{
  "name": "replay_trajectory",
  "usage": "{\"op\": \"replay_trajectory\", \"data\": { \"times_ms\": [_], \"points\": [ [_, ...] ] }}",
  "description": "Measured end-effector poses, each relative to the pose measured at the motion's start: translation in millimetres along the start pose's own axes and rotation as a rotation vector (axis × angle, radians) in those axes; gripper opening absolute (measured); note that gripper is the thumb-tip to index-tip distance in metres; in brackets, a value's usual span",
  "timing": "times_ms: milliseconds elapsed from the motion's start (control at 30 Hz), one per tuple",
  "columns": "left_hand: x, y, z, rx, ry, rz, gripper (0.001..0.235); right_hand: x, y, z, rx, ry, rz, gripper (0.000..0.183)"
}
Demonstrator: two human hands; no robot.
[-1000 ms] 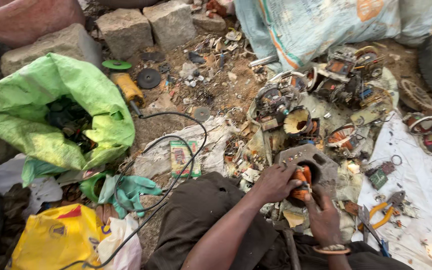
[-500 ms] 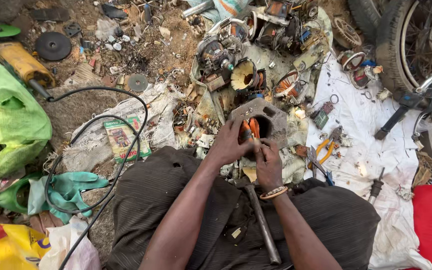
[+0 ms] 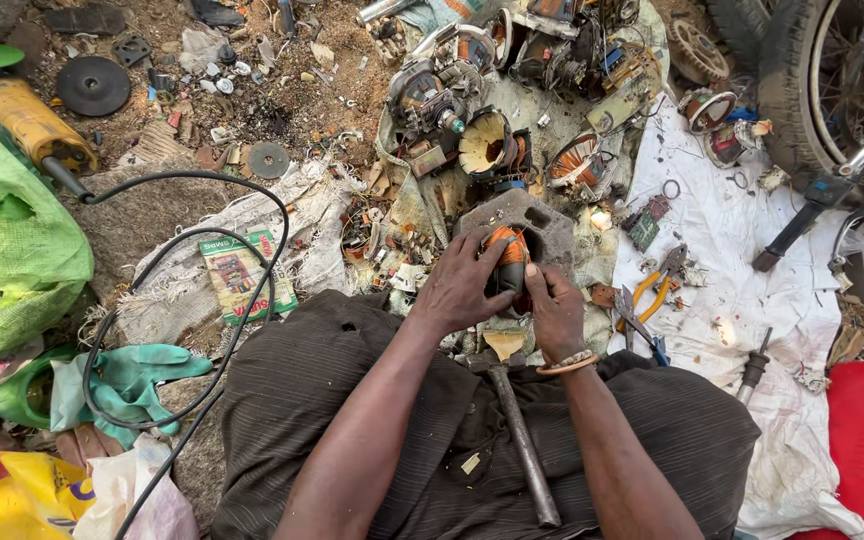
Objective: The person sits on the ground and uses pliers and a hammer to dismantle a motor component, removing copper windings and separating parts. The person repeatedly strikes the component on a metal block and pulls out wire coils.
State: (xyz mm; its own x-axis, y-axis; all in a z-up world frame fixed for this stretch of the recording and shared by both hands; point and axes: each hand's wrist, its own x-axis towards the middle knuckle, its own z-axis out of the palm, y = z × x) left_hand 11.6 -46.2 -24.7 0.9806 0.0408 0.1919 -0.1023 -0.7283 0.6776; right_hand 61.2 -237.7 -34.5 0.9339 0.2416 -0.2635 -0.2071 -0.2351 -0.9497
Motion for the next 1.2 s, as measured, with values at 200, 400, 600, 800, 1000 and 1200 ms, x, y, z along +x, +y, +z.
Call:
{"op": "replay_trajectory", "data": {
  "times_ms": [200,400,600,800,1000,1200],
  "points": [
    [5,-8,-9,-0.142,0.044,-0.177,0.059,-8,1,4,-0.389,0.009,-0.313,0.033],
    [17,-1,-17,-0.525,-0.125,-0.613,0.048,-23,-30,19,-0.480,-0.038,-0.112,0.055],
    [8,-6,-7,-0.201,0.156,-0.128,0.051,-25,-40,48,-0.499,0.087,0.058,0.053],
    [3,-27,7,-0.258,0.180,-0.433,0.021,-40,-20,58,-0.612,0.103,-0.186,0.031],
    [7,-55,15,-0.244,0.347,-0.677,0.025,-60,-4,48,-0.208,0.112,-0.233,0.027],
    [9,-65,1,-0.617,0.416,-1.015,0.026,-55,-6,16,0.583,0.072,-0.182,0.039]
  ]
}}
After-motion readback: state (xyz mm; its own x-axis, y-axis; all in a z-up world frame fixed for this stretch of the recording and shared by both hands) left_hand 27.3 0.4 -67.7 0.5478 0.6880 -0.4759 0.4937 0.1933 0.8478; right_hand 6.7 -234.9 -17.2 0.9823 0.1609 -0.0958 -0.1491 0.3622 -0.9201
